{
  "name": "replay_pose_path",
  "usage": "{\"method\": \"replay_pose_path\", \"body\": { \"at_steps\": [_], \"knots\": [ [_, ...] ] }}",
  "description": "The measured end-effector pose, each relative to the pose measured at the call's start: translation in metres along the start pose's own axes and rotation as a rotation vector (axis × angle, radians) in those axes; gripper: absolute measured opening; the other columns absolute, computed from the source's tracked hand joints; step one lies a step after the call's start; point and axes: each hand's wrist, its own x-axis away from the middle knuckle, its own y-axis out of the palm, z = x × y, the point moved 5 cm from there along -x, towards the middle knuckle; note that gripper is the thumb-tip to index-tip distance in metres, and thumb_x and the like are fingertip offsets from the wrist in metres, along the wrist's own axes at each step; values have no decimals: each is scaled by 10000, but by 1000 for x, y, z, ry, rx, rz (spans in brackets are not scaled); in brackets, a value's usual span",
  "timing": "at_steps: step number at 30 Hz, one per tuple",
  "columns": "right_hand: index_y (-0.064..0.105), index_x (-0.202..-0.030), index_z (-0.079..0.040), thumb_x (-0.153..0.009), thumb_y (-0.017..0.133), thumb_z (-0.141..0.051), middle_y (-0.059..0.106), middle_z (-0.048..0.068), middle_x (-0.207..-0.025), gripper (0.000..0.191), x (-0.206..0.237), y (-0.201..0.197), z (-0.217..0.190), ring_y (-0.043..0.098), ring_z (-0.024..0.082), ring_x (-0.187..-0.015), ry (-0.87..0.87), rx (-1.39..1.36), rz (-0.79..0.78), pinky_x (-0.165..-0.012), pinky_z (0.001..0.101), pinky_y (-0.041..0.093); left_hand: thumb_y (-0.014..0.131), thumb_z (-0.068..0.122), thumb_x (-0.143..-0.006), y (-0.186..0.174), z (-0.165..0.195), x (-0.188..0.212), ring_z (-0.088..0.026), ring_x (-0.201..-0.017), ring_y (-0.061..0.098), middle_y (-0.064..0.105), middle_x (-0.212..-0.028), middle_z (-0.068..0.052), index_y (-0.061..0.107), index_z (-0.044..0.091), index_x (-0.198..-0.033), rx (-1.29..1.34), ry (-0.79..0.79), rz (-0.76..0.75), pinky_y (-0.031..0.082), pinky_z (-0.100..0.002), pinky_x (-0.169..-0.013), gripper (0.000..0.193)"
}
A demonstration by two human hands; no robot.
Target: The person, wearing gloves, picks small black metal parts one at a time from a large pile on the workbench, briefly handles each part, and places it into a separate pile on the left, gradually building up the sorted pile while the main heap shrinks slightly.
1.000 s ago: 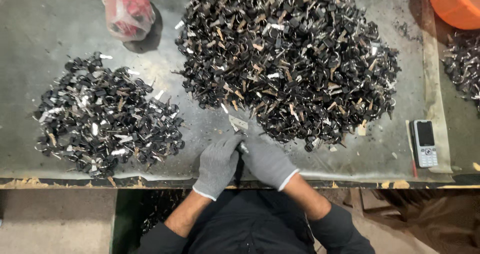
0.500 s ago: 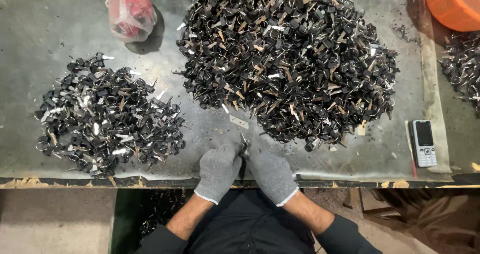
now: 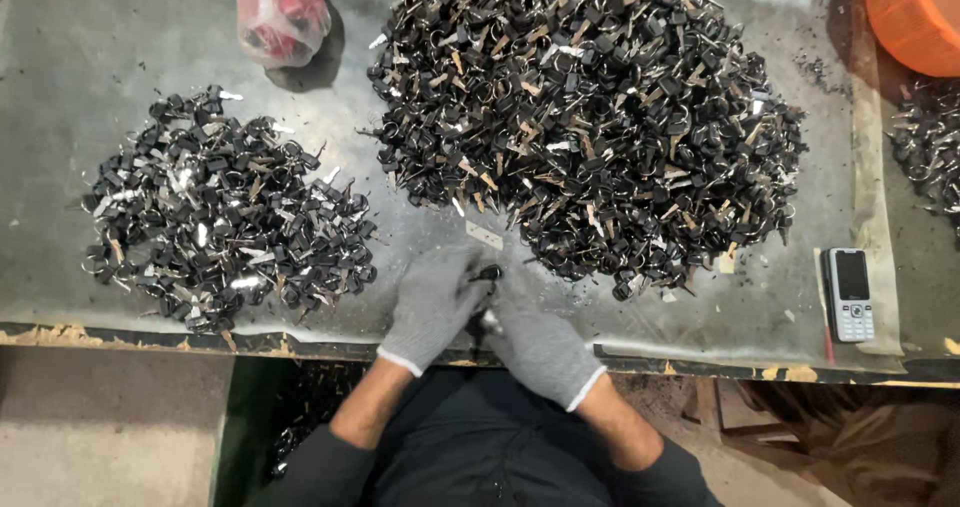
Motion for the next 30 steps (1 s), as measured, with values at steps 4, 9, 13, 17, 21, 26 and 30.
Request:
{"method": "replay_pose_path", "body": {
  "at_steps": [4,9,13,17,21,26,30],
  "knots": [
    [584,-1159,-32,-961,635,-297,720,266,-908,335,-9,5,11,708,442,-791,136,78,81,-724,555,574,718,164,-848,27,-9,-10,-324,-955,700,746,-982,-116,752,102,-1019,80,-77,-170,529,-455,-859,185],
    [566,-1154,-15,-1006,566,-333,722,214,-834,351,-5,-10,30,740,401,-751,206,28,185,-672,518,604,740,193,-855,27,-28,9,-322,-878,697,736,-917,-119,741,129,-1077,-57,-186,-186,538,-464,-795,231],
    [549,-1253,-43,-997,567,-330,738,195,-863,385,-15,-10,21,743,377,-770,128,30,104,-680,487,600,729,150,-834,28,-25,20,-350,-879,692,735,-1001,-146,690,75,-1151,-89,-53,-29,536,-477,-775,328],
    [230,-1584,4,-978,590,-271,706,233,-948,757,-31,-13,6,722,410,-739,77,115,73,-659,513,577,703,123,-823,37,-25,21,-378,-909,687,714,-1012,-167,668,46,-1197,-130,-21,-31,536,-497,-804,384],
    [257,-1544,49,-965,604,-188,719,189,-912,715,-33,-20,0,729,364,-734,53,341,175,-594,481,589,682,170,-896,39,-33,20,-378,-939,695,724,-1021,-163,680,99,-1136,-158,-141,-169,538,-508,-820,250],
    [450,-1334,-31,-794,678,-204,703,157,-848,611,-26,-26,-9,729,323,-696,-201,472,397,-507,444,571,629,134,-890,28,-31,13,-426,-943,674,704,-1121,-245,626,1,-1253,-78,65,-81,532,-522,-811,387],
    [358,-1510,72,-981,575,-144,712,182,-888,611,-32,-15,-8,739,308,-693,57,472,270,-541,409,594,624,141,-921,39,-40,14,-425,-916,673,707,-996,-211,659,50,-1148,-93,-30,-253,521,-541,-801,248]
  ]
}}
